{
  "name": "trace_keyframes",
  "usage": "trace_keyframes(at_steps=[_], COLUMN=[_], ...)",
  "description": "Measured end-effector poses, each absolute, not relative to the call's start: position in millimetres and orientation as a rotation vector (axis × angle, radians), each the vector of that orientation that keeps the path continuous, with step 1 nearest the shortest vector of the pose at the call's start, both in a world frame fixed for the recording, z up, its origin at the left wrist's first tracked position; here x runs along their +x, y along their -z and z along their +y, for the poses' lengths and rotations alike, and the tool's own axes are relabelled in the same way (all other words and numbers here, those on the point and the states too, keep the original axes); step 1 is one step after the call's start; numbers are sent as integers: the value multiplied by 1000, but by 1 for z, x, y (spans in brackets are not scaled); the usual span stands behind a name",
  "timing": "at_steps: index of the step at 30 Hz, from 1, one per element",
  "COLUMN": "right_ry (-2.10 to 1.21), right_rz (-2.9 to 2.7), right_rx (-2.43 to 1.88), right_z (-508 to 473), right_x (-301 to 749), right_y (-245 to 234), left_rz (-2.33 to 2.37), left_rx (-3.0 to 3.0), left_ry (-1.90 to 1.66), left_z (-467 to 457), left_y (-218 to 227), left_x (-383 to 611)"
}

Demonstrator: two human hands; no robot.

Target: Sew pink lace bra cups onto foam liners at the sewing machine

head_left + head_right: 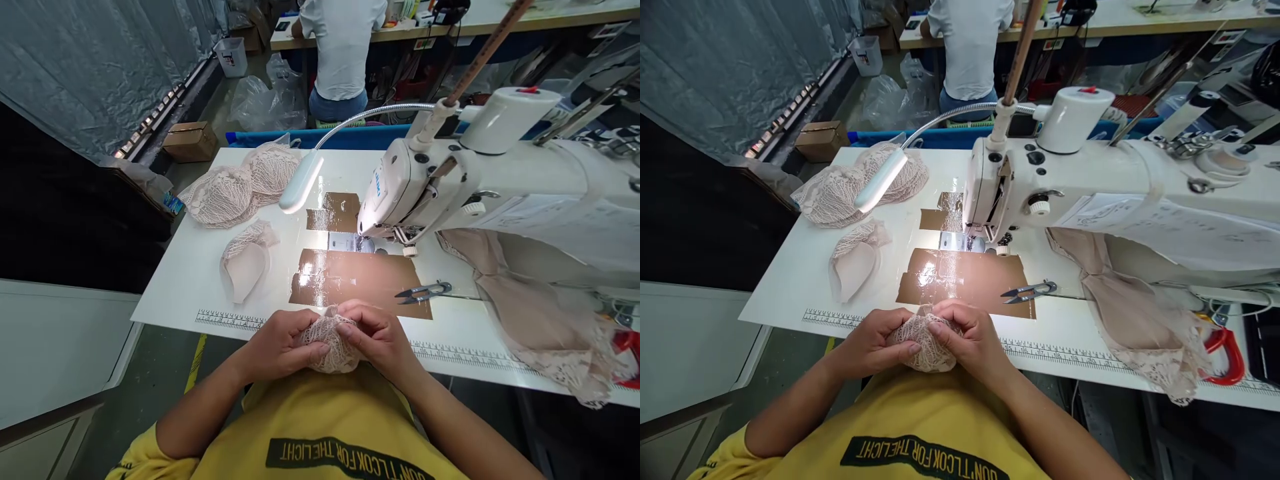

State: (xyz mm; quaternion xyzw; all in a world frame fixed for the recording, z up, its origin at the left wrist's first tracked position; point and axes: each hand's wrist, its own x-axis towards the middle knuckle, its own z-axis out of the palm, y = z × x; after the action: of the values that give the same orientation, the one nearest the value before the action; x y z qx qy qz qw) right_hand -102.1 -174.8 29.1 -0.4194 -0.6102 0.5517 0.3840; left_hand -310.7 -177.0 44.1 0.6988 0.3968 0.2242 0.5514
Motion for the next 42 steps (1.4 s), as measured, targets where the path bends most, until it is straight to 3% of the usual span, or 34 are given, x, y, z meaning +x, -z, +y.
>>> trace_keyframes(at_steps=[17,26,33,42], right_ry=[-1193,-1643,-1580,-1872], right_rz=[-1644,-1506,-1585,-1202], right_rx=[-1293,-1089,-1172,-937], right_z=[-181,-166,-163,-171], right_x=[-105,-88,-94,-79], right_y=[-23,-24,-29,-37], left_rz=[969,976,889,744], left_rx=[1825,1631,1539,1631], left_ry=[-573,-628,-559,-356], left_z=[-166,-164,-161,-152], left_y=[-52,-43,-44,-38], left_x=[-302,-297,-291,-317])
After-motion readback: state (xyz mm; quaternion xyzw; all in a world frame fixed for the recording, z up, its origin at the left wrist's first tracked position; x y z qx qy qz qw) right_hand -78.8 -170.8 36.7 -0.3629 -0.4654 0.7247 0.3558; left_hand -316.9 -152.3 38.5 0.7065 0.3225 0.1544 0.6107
